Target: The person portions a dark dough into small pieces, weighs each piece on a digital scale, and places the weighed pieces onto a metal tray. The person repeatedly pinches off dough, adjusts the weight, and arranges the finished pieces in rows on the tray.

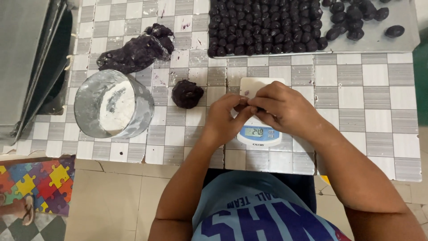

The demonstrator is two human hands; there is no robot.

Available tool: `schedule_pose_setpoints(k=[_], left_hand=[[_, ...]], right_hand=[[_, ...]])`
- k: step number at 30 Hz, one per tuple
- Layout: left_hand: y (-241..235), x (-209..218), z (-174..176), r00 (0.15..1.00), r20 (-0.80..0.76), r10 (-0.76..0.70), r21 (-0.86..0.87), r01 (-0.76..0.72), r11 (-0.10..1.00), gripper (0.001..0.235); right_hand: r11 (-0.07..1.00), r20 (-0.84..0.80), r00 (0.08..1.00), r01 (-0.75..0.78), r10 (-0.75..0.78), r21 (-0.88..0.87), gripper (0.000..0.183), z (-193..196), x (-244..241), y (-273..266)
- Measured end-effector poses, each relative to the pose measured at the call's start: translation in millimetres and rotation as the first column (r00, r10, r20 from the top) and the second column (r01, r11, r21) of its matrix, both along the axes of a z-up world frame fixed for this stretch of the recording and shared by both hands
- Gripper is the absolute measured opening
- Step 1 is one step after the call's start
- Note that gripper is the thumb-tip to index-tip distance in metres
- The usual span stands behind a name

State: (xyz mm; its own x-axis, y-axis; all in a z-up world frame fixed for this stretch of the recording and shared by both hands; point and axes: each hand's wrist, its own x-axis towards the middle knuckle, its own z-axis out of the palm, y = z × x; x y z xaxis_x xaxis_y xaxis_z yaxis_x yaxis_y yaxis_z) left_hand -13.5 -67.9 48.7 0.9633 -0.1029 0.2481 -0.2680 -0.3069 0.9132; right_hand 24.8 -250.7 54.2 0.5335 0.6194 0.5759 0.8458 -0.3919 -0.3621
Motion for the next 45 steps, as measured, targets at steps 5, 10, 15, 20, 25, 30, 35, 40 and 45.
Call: schedule_pose_setpoints(k=[5, 10, 15, 20, 25, 30, 35, 40, 45], left_hand=[[15.4, 4.5, -1.0, 0.989, 0.076, 0.126, 0.018, -0.128, 0.992, 0.008], [32.2, 0.9, 13.1, 0.939, 0.205, 0.276, 0.192, -0.315, 0.929, 0.009], [29.9, -4.0, -3.6, 0.928, 0.172, 0.33, 0.253, -0.366, 0.896, 0.024], [34.3, 0.8, -10.8, 0.846, 0.486, 0.217, 0.383, -0.43, 0.818, 0.011], [34.5, 5.0, -23.2, 0.811, 0.56, 0.167, 0.389, -0.436, 0.812, 0.019], [34.8, 9.9, -27.5, 0.743, 0.66, 0.115, 0.363, -0.449, 0.816, 0.021], [29.6, 5.5, -17.2, 0.753, 0.645, 0.132, 0.362, -0.453, 0.815, 0.02], [18.1, 5.9, -12.0, 0.772, 0.629, 0.092, 0.311, -0.358, 0.88, 0.027], [8.9, 7.5, -19.7, 0.928, 0.372, 0.029, 0.074, -0.061, 0.995, 0.007]], right_hand=[[0.999, -0.059, 0.997, 0.04, -0.041, -0.019, 0.012, 10.8, 6.9, -12.3], [0.996, -0.285, 0.956, 0.057, -0.073, -0.065, 0.02, 35.5, 5.0, -19.3], [0.989, -0.307, 0.94, 0.148, -0.147, -0.019, 0.023, 36.1, 6.8, -27.1], [0.991, -0.164, 0.977, 0.131, -0.135, -0.037, 0.023, 23.8, 10.5, -33.1], [0.993, -0.118, 0.987, 0.103, -0.11, -0.064, 0.026, 22.8, 8.4, -19.4], [0.986, -0.147, 0.976, 0.152, -0.161, -0.069, 0.032, 15.4, 6.0, -7.9], [0.958, 0.022, 0.977, 0.214, -0.214, -0.189, 0.035, -10.6, 3.4, 14.4], [0.988, 0.011, 0.991, 0.132, -0.132, -0.077, 0.024, -5.5, -1.3, 13.5], [0.99, 0.051, 0.999, 0.002, -0.009, 0.142, 0.03, -2.8, -0.6, 9.9]])
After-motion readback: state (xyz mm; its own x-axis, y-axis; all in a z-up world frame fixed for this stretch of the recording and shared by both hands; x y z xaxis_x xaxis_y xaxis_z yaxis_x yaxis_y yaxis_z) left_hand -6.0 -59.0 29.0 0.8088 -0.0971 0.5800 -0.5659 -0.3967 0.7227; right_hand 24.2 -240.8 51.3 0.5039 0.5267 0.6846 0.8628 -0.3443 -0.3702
